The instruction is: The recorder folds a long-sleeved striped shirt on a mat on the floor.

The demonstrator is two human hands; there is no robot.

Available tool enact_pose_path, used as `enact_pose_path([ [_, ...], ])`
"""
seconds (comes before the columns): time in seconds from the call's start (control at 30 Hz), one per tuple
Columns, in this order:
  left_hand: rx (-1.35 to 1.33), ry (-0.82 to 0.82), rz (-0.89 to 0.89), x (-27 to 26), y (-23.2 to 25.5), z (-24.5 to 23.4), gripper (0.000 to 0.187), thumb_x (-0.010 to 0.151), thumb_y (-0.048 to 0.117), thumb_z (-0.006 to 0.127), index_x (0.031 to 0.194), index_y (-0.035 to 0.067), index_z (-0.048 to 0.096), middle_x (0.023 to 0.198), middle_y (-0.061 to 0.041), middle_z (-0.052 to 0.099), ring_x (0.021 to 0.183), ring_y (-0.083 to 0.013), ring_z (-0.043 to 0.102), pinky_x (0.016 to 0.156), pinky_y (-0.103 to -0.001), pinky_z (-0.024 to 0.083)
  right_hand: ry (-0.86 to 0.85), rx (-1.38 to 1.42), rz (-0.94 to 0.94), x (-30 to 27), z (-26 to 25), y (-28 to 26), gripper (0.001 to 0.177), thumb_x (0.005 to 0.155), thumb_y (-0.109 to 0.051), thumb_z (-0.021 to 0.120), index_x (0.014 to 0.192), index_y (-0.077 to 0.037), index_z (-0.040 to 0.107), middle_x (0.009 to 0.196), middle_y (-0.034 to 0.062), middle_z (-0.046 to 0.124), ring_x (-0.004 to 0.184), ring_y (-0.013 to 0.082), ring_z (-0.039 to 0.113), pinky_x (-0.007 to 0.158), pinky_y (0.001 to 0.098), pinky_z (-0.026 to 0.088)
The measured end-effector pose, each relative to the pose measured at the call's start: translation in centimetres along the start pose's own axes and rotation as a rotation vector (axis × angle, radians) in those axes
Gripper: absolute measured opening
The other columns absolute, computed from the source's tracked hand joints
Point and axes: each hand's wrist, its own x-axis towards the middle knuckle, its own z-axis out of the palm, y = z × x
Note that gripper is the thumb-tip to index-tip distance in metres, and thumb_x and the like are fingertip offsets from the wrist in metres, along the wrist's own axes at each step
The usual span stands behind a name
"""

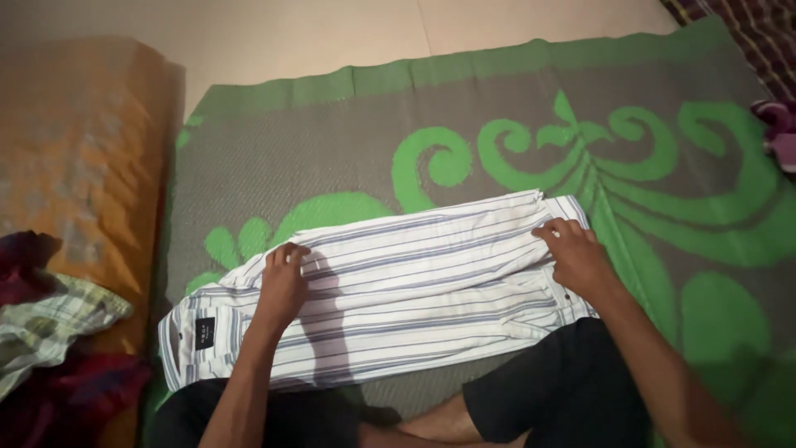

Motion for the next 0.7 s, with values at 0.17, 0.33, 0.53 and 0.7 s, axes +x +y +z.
enact_pose_path([
  [0.17, 0.043, -0.077, -0.070, -0.9, -2.7, 3.3, 0.068, 0.074, -0.001, 0.068, 0.139, 0.011, 0.053, 0.150, -0.018, 0.044, 0.138, -0.0435, 0.041, 0.109, -0.057, 0.041, 0.001, -0.238, -0.079, 0.9, 0.1, 1.1, 0.038, 0.075, 0.003, 0.063, 0.110, -0.010, 0.067, 0.104, 0.0073, 0.062, 0.104, 0.0304, 0.061, 0.086, 0.0448, 0.049],
  [0.33, 0.259, -0.322, -0.266, -1.3, -3.7, 3.8, 0.100, 0.076, 0.017, 0.077, 0.160, 0.025, 0.021, 0.168, -0.013, 0.017, 0.155, -0.0393, 0.018, 0.111, -0.078, 0.018, 0.074, -0.345, -0.050, 0.5, -0.5, 0.5, 0.026, 0.080, -0.002, 0.062, 0.104, -0.011, 0.066, 0.101, 0.0081, 0.059, 0.100, 0.0281, 0.061, 0.083, 0.0424, 0.050],
  [0.53, 0.315, -0.105, -0.220, -2.0, -6.4, 4.5, 0.079, 0.082, 0.025, 0.069, 0.153, 0.021, 0.036, 0.160, -0.011, 0.033, 0.146, -0.0403, 0.030, 0.109, -0.074, 0.023, -0.163, -0.586, 0.132, -2.8, 4.4, 5.8, 0.026, 0.103, -0.017, 0.059, 0.127, -0.012, 0.066, 0.111, 0.0097, 0.064, 0.100, 0.0303, 0.064, 0.077, 0.0477, 0.055],
  [0.7, 0.337, 0.300, -0.417, -2.6, -1.4, -2.2, 0.032, 0.093, 0.011, 0.057, 0.124, 0.006, 0.058, 0.126, -0.017, 0.060, 0.123, -0.0389, 0.054, 0.103, -0.060, 0.042, 0.012, -0.328, 0.140, -0.6, 1.6, 0.7, 0.035, 0.087, -0.004, 0.062, 0.121, -0.011, 0.069, 0.118, 0.0124, 0.065, 0.111, 0.0335, 0.062, 0.089, 0.0488, 0.051],
])
